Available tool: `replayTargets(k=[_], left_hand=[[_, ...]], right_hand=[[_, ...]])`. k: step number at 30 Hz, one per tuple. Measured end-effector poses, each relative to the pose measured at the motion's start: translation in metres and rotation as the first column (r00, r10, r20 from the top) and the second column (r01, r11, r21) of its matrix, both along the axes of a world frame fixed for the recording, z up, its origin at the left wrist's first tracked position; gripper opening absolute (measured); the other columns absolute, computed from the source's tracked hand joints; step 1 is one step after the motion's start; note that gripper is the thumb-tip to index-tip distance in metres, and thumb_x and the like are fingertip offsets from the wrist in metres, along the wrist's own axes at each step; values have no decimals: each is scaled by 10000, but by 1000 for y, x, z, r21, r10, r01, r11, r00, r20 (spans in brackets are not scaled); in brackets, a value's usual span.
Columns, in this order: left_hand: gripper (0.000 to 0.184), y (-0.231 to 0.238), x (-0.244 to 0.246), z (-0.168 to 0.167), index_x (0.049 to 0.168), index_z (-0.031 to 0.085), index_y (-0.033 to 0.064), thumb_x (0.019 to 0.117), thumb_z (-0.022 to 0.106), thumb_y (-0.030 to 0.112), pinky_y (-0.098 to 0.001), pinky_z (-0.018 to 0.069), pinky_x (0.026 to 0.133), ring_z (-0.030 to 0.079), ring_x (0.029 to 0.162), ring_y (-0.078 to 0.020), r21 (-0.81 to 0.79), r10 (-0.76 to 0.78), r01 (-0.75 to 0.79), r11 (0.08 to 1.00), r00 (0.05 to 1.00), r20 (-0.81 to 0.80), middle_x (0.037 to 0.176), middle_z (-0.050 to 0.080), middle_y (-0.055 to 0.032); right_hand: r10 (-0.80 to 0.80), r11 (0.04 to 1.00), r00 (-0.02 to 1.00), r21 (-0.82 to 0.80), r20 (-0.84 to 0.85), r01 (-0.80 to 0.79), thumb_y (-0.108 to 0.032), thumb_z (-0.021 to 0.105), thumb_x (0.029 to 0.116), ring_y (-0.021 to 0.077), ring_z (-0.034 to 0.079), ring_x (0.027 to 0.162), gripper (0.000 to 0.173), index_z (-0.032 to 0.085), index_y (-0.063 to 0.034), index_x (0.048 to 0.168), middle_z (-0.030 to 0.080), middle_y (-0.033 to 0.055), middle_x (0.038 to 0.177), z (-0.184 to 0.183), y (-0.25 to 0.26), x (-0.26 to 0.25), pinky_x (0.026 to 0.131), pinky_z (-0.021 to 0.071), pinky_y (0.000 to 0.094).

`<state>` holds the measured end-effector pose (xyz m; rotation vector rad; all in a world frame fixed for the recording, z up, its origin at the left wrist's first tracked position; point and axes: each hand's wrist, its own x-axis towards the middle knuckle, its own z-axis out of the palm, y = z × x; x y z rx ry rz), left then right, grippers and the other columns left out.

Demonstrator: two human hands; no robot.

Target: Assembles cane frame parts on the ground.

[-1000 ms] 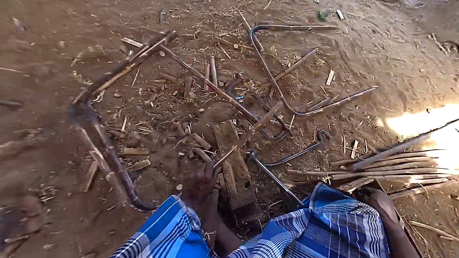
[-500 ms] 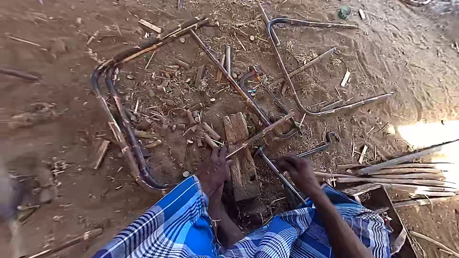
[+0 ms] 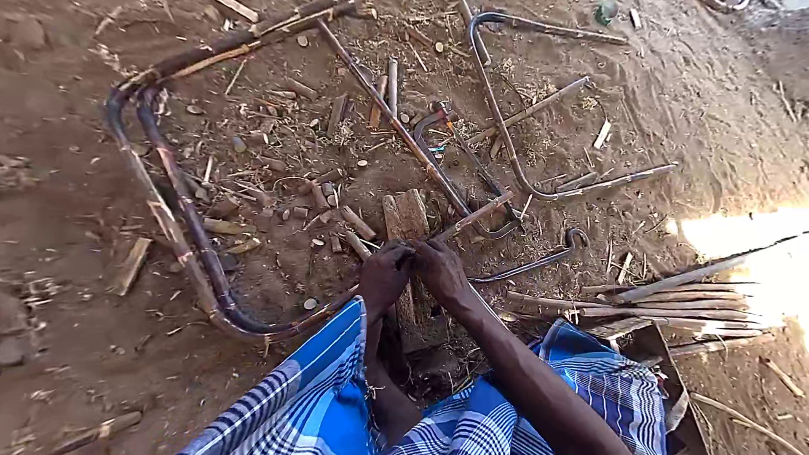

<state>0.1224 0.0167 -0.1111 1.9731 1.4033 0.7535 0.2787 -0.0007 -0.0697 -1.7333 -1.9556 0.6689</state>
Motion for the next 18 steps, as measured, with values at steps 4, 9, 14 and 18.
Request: replayTargets(k=[4, 9, 14, 18], left_hand=[[125, 2, 0, 0, 1004, 794, 142, 966, 716, 231, -451, 607, 844, 725, 933, -175, -22, 42, -41, 999, 999, 34, 1059, 748, -39], [158, 6, 1, 5, 1017, 793, 160, 973, 709, 286, -495, 598, 872, 722, 992, -196, -139, 71, -74, 988, 997, -27, 1103, 747, -33], [159, 7, 5, 8, 1034, 797, 167, 980, 700, 282, -495, 597, 855, 723, 968, -198, -126, 64, -70, 990, 997, -50, 1116, 745, -31], [160, 6, 5, 11, 1048, 790, 156, 991, 681, 258, -546, 589, 830, 725, 972, -246, -118, 41, -54, 992, 993, -107, 1116, 736, -53]], right_hand=[[-136, 970, 973, -176, 188, 169, -216, 643, 1008, 337, 672, 1061, 299, 673, -150, 1298, 660, 149, 1213, 29, -52, 40, 819, 584, 532], [5, 764, 837, -542, 547, 350, -333, 721, 923, 418, 608, 1180, 377, 699, -58, 1181, 664, 211, 1206, -3, -114, 112, 918, 528, 594], [-77, 730, 833, -538, 548, 422, -366, 489, 1051, 368, 697, 1009, 351, 592, -87, 1238, 689, 169, 1114, 20, -120, 109, 795, 560, 580], [-220, 835, 974, -509, 45, 212, -410, 451, 1088, 233, 604, 607, 355, 581, -131, 1267, 600, 71, 738, 38, -138, 122, 572, 534, 449]])
